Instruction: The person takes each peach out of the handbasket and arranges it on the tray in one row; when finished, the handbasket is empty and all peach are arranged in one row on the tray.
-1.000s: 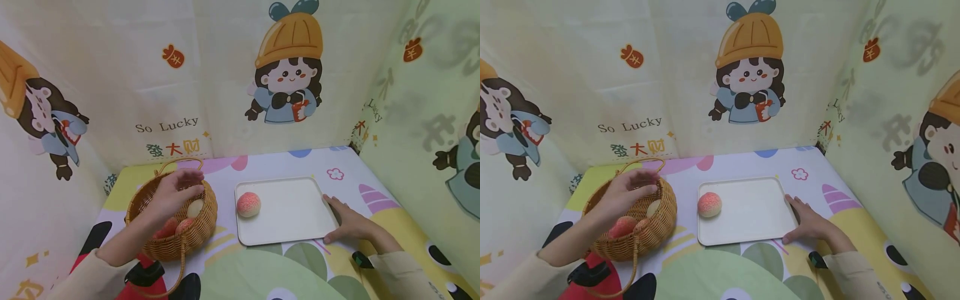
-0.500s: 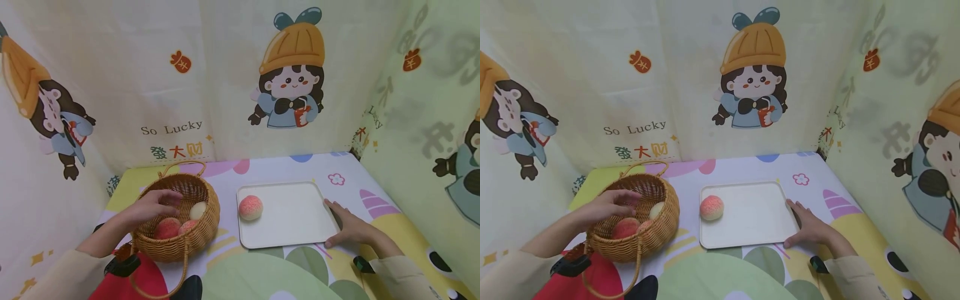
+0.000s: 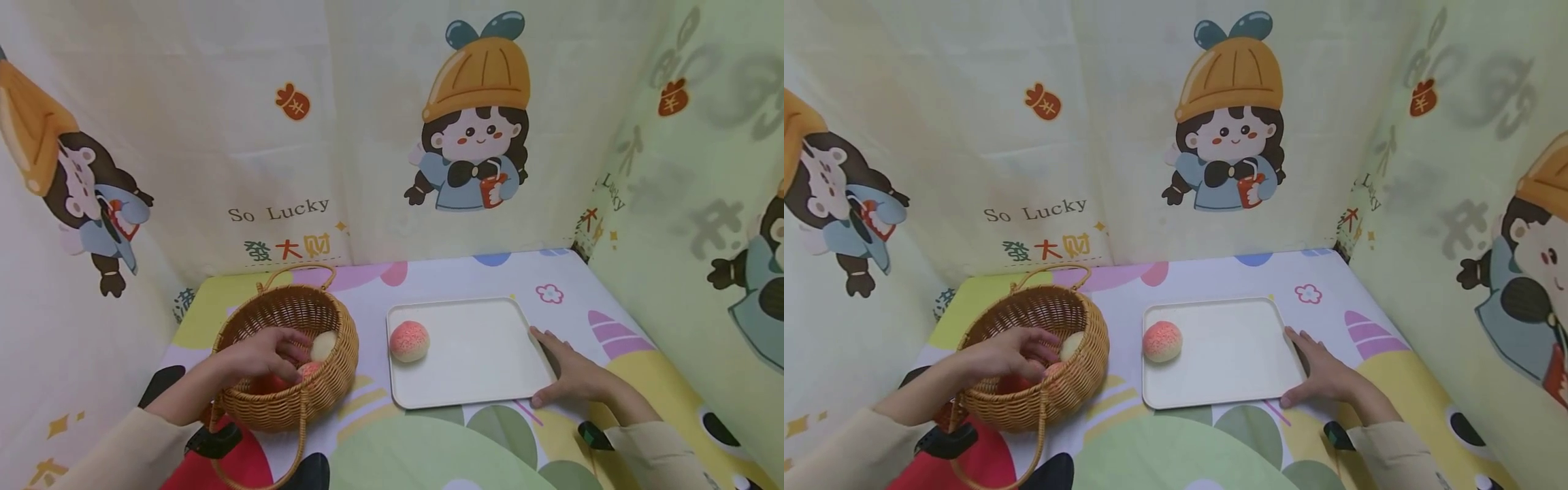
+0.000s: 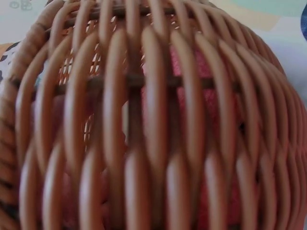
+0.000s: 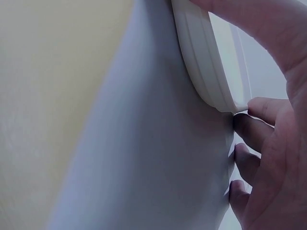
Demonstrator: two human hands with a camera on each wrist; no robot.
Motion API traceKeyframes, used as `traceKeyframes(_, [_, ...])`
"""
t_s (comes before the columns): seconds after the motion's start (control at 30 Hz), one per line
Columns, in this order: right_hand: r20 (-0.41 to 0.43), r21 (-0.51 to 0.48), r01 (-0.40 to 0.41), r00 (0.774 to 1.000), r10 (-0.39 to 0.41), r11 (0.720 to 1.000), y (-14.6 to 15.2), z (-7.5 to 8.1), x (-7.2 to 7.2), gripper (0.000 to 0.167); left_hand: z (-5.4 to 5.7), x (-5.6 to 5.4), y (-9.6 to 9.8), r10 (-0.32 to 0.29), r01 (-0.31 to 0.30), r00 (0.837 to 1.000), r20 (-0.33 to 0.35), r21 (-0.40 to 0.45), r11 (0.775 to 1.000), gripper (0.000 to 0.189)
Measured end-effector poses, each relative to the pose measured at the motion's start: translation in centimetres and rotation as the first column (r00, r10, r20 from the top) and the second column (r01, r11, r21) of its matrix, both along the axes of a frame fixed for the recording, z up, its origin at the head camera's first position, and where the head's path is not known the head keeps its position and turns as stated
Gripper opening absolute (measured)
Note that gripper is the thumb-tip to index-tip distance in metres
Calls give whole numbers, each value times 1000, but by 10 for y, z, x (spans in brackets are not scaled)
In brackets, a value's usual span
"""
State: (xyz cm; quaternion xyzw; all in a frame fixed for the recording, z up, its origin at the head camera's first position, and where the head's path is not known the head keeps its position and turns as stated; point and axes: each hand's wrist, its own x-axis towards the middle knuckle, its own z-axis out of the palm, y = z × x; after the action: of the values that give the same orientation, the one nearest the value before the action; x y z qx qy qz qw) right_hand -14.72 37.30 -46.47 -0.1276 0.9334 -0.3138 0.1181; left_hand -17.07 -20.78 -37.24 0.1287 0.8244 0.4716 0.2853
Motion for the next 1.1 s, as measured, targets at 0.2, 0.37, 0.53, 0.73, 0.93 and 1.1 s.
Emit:
traceKeyframes(0.2, [3, -7, 2, 1000, -2, 1000, -2, 2, 1, 128, -4, 1, 3, -61, 55, 997, -50, -105, 993, 44])
traceKeyframes(0.37, [-2, -14, -5, 1000, 5, 1000, -2, 4, 0, 127, -5, 2, 9, -108, 84, 989, -96, -228, 970, 40])
traceKeyframes(0.53, [-9, -9, -11, 1000, 11, 1000, -2, 3, 1, 128, -4, 2, 14, -111, 72, 987, -118, -296, 952, 40])
traceKeyframes(0.73, [-1, -7, -3, 1000, 3, 1000, -3, 1, 2, 130, -5, 6, 13, -118, 56, 976, -183, -313, 948, 35])
traceKeyframes(0.93, [-10, -3, -7, 1000, 7, 1000, -2, 0, 1, 129, 1, 4, 10, 43, -65, 987, -158, -136, 989, 51])
traceKeyframes(1.1, [-16, -2, -11, 1000, 11, 1000, -1, -1, 1, 129, 5, -1, 6, 174, -173, 978, -114, 12, 985, 60])
